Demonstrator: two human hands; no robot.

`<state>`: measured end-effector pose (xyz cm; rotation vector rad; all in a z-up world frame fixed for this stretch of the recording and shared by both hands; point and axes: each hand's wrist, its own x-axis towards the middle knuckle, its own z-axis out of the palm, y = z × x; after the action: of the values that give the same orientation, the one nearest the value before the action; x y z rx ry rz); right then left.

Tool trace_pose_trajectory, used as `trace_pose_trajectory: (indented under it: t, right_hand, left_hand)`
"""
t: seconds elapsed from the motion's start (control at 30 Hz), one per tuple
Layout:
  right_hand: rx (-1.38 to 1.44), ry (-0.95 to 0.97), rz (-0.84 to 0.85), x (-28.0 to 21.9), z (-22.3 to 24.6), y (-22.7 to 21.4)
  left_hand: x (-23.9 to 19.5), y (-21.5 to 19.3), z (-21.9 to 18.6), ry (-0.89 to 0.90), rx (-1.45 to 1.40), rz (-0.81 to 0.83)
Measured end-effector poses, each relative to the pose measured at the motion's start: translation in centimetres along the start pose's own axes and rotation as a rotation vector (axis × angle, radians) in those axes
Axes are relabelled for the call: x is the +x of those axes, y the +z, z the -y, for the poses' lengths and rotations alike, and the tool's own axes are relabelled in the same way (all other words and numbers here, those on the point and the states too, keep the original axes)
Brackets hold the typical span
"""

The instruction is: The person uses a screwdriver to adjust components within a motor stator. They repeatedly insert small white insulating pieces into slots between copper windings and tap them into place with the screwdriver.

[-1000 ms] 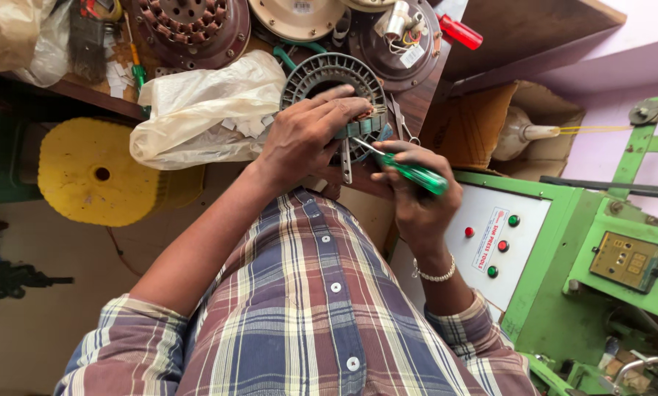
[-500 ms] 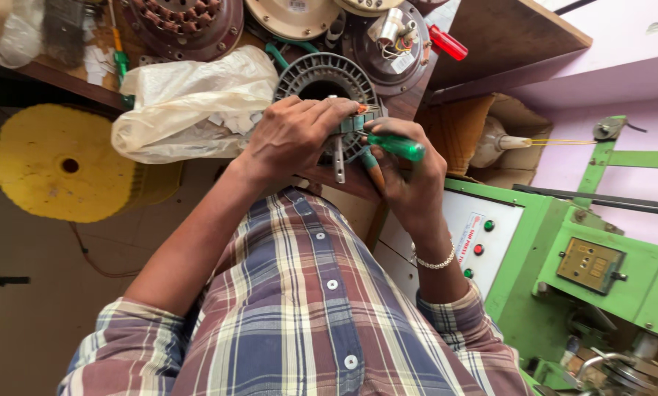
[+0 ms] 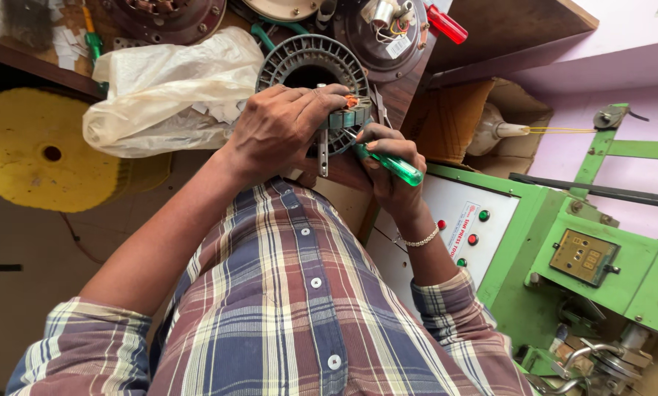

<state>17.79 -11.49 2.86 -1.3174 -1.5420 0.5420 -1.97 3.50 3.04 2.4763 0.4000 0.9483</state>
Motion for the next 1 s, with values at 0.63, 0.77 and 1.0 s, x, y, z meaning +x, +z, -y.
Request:
trace_pose_trajectory:
  t: [0.63, 0.77, 1.0]
  right_hand:
    - [-0.425, 0.578, 0.029, 1.0, -12.3, 0.2]
    - [-0.145, 0.464, -0.180, 1.8, -10.4, 0.6]
    - [0.314, 0.499, 0.171, 4.3, -1.2, -1.8]
  left_hand:
    - [-1.1, -0.3, 0.3, -0.152, -0.123, 0.048]
    - [-0.6, -1.0, -1.2, -0.289, -0.142, 0.105]
    - [0.4, -1.4, -2.7, -0.484, -0.149, 0.226]
